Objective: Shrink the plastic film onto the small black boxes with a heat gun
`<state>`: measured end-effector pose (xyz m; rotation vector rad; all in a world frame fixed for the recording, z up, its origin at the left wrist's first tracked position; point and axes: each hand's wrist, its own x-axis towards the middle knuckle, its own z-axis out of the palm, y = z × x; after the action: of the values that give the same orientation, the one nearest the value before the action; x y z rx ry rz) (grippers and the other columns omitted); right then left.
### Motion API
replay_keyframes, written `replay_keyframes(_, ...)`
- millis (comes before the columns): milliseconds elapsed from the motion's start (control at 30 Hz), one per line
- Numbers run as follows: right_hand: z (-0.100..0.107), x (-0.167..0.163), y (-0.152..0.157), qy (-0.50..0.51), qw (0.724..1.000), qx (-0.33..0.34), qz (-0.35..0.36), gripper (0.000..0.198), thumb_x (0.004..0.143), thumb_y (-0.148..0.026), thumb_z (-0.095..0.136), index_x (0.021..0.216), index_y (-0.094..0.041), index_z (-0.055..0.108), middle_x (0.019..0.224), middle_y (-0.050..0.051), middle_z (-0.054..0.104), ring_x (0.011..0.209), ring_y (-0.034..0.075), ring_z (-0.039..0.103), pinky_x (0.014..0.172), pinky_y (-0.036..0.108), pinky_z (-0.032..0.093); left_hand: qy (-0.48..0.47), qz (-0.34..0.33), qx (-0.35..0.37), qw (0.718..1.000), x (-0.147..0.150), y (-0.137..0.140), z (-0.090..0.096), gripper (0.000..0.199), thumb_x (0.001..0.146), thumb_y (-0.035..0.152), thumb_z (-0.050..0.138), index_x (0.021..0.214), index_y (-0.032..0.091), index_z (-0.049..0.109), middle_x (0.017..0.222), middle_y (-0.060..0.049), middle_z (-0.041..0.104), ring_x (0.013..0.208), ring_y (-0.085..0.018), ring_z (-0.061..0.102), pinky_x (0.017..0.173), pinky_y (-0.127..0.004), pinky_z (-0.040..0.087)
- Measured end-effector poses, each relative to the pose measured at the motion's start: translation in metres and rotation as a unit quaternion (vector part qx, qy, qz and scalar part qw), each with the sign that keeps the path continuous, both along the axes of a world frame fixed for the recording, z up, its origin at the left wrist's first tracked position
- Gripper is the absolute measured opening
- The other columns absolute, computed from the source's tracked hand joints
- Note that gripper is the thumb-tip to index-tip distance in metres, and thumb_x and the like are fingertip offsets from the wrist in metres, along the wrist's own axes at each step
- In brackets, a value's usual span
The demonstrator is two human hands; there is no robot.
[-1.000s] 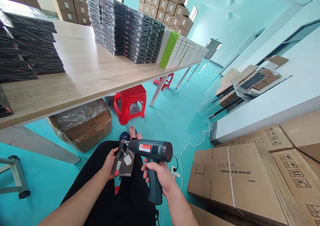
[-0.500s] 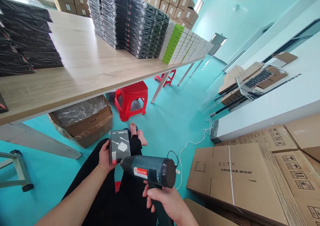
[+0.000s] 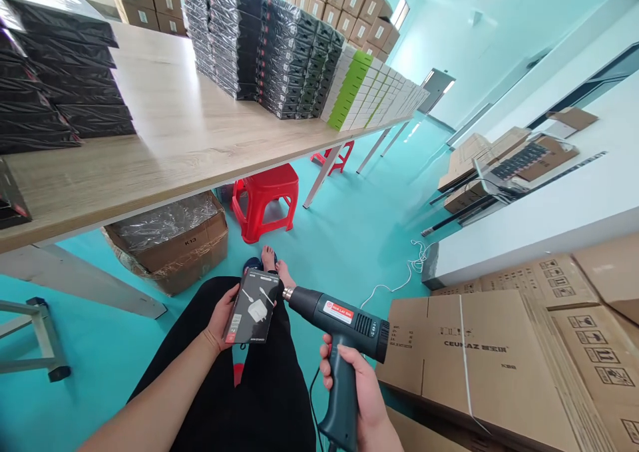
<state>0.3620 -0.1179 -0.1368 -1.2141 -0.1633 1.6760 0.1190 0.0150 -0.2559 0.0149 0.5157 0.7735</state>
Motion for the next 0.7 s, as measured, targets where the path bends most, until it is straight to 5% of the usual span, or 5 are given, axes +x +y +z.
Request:
replay_keyframes(500,0.008,-0.009,0.024,0.02,0.999,0.021,0.02,0.027,0.081,-0.029,0.056,0.103,-0.013,0.063,0.085,0.005,0.062,0.066,0.011,0.055,0.055,0.019,0.046,0.01,-0.06,-0.033,0.998,0.005,-0.005,-0.007,0.036,0.08,0.042,0.058,0.097,0.011,0.065,0.081,-0.012,0.073,0.078,-0.027,0.069,0.072,-0.035,0.054)
replay_keyframes(700,0.027,-0.021,0.033,-0.103,0.982,0.064,0.145,0.029,0.08,-0.028,0.056,0.103,-0.013,0.063,0.084,0.007,0.065,0.063,0.013,0.058,0.053,0.023,0.046,0.021,-0.067,-0.031,0.997,0.006,-0.007,-0.002,0.041,0.078,0.046,0.059,0.096,0.01,0.065,0.079,-0.012,0.072,0.08,-0.029,0.069,0.07,-0.037,0.054)
